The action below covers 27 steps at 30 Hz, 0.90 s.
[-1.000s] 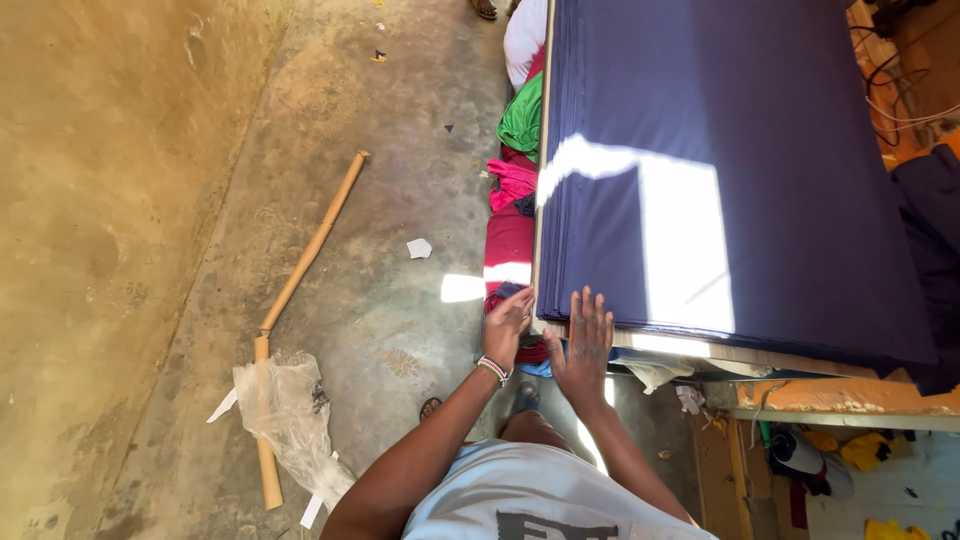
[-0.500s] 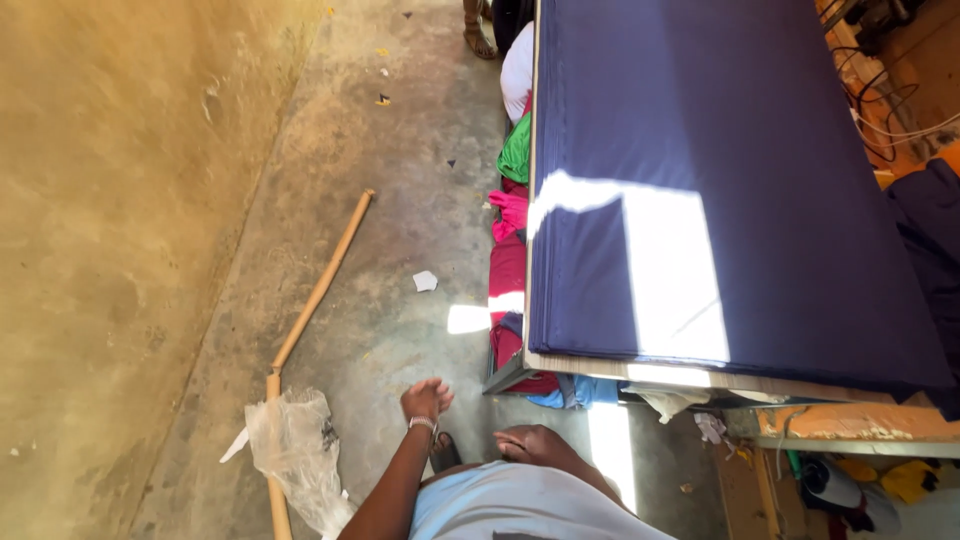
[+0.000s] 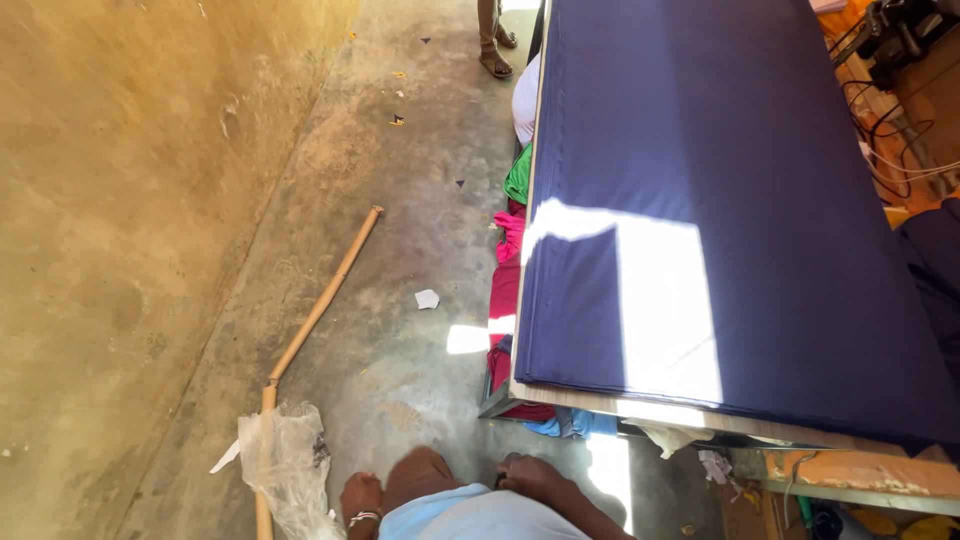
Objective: Spreading and smoothing multiple layers of purple fabric on a long industrial cutting table in preparation for bulk cutting.
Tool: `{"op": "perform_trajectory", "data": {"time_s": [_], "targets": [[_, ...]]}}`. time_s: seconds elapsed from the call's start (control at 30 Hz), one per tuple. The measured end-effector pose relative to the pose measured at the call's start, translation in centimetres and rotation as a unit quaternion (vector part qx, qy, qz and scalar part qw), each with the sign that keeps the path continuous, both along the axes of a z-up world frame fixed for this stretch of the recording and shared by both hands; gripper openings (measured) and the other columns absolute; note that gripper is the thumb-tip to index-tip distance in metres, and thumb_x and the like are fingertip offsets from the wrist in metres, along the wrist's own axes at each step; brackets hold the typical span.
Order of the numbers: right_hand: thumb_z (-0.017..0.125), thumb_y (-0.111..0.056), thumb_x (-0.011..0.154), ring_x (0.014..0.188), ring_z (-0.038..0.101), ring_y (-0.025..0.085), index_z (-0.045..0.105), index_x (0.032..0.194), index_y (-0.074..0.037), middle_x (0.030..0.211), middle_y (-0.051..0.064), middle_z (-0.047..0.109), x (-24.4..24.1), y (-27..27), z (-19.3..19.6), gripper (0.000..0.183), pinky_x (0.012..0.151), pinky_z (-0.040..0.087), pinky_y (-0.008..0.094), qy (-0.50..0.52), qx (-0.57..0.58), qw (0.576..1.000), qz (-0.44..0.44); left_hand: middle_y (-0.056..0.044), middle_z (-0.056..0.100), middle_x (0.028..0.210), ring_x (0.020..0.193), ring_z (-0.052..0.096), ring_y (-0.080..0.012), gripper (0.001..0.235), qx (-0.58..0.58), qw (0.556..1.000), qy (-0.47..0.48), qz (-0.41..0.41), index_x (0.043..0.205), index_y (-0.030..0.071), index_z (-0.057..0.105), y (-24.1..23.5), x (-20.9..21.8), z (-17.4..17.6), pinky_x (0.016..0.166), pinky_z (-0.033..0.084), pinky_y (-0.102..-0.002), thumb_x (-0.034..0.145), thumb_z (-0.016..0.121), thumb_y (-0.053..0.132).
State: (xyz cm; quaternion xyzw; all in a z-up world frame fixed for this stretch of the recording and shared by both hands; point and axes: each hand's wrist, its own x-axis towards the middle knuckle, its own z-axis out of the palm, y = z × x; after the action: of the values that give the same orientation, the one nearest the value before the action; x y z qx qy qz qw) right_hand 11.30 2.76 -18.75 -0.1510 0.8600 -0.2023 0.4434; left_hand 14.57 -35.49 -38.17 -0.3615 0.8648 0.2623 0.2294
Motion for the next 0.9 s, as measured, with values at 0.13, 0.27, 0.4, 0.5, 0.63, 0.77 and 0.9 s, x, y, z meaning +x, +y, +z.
{"op": "perform_trajectory", "data": {"time_s": [0.13, 0.27, 0.4, 0.5, 0.63, 0.77, 0.9], "targets": [[0.057, -0.032, 0.092, 0.09, 0.069, 0.038, 0.068, 0.103, -0.003, 0.107, 0.022, 0.071, 1.2, 3.6, -11.4, 0.033, 0.07, 0.052, 0.046, -0.008, 0.057, 0.995, 0.084, -0.023, 0.075, 0.108, 0.102, 0.072, -0.0438, 0.047, -0.038, 0.997, 0.035, 0.06, 0.101, -0.001, 0.078, -1.5, -0.8, 3.4, 0.092, 0.056, -0.049, 0.101, 0.041, 0.029], [0.064, -0.033, 0.092, 0.094, 0.067, 0.029, 0.073, 0.111, -0.017, 0.113, 0.011, 0.071, 2.3, 6.0, -11.1, 0.026, 0.076, 0.049, 0.04, 0.008, 0.004, 1.0, 0.019, -0.021, 0.078, 0.102, 0.103, 0.074, -0.0399, 0.051, -0.082, 0.996, -0.015, -0.031, 0.098, 0.0, 0.079, -2.6, -0.9, -1.7, 0.095, 0.056, -0.047, 0.1, 0.039, 0.03], [0.056, -0.038, 0.094, 0.097, 0.073, 0.019, 0.074, 0.115, -0.017, 0.114, 0.004, 0.077, 4.3, 7.0, -11.2, 0.034, 0.083, 0.055, 0.032, -0.038, -0.008, 0.944, -0.327, -0.012, 0.078, 0.106, 0.099, 0.075, -0.0318, 0.029, -0.014, 0.994, -0.029, -0.106, 0.095, 0.007, 0.078, -4.5, -1.8, -2.6, 0.089, 0.058, -0.041, 0.089, 0.057, 0.026], [0.062, -0.029, 0.093, 0.067, 0.064, 0.02, 0.069, 0.096, -0.004, 0.085, 0.012, 0.071, 4.9, 6.5, -10.8, 0.025, 0.061, 0.05, 0.029, -0.064, -0.083, 0.813, -0.573, -0.012, 0.077, 0.109, 0.102, 0.075, -0.0314, 0.03, -0.049, 0.983, -0.029, -0.177, 0.101, 0.008, 0.078, -6.4, -5.3, -1.7, 0.092, 0.06, -0.04, 0.094, 0.055, 0.026], [0.062, -0.018, 0.097, 0.059, 0.062, 0.024, 0.071, 0.086, 0.0, 0.073, 0.015, 0.068, 7.0, 3.5, -11.2, 0.023, 0.053, 0.044, 0.032, -0.111, -0.057, 0.721, -0.682, -0.013, 0.079, 0.076, 0.069, 0.07, -0.0281, 0.028, 0.15, 0.984, 0.03, 0.088, 0.071, 0.004, 0.076, -6.2, -7.7, 12.7, 0.065, 0.052, -0.042, 0.087, 0.057, 0.018], [0.069, -0.015, 0.094, 0.059, 0.062, 0.022, 0.076, 0.1, 0.0, 0.081, 0.017, 0.071, 7.2, -0.8, -12.5, 0.018, 0.05, 0.045, 0.03, -0.137, -0.095, 0.755, -0.635, -0.011, 0.075, 0.064, 0.049, 0.067, -0.0217, 0.028, 0.188, 0.973, 0.09, 0.101, 0.078, 0.007, 0.078, -6.2, -9.1, 11.9, 0.048, 0.054, -0.034, 0.09, 0.055, 0.016], [0.068, -0.036, 0.088, 0.103, 0.066, 0.013, 0.069, 0.1, -0.016, 0.108, 0.001, 0.071, 6.3, -6.8, -8.9, 0.023, 0.091, 0.047, 0.029, -0.015, -0.077, 0.88, -0.468, -0.018, 0.068, 0.064, 0.048, 0.057, -0.0222, 0.024, 0.299, 0.934, 0.086, 0.174, 0.083, -0.004, 0.075, -5.5, -9.8, 12.2, 0.041, 0.048, -0.034, 0.097, 0.059, 0.008]]}}
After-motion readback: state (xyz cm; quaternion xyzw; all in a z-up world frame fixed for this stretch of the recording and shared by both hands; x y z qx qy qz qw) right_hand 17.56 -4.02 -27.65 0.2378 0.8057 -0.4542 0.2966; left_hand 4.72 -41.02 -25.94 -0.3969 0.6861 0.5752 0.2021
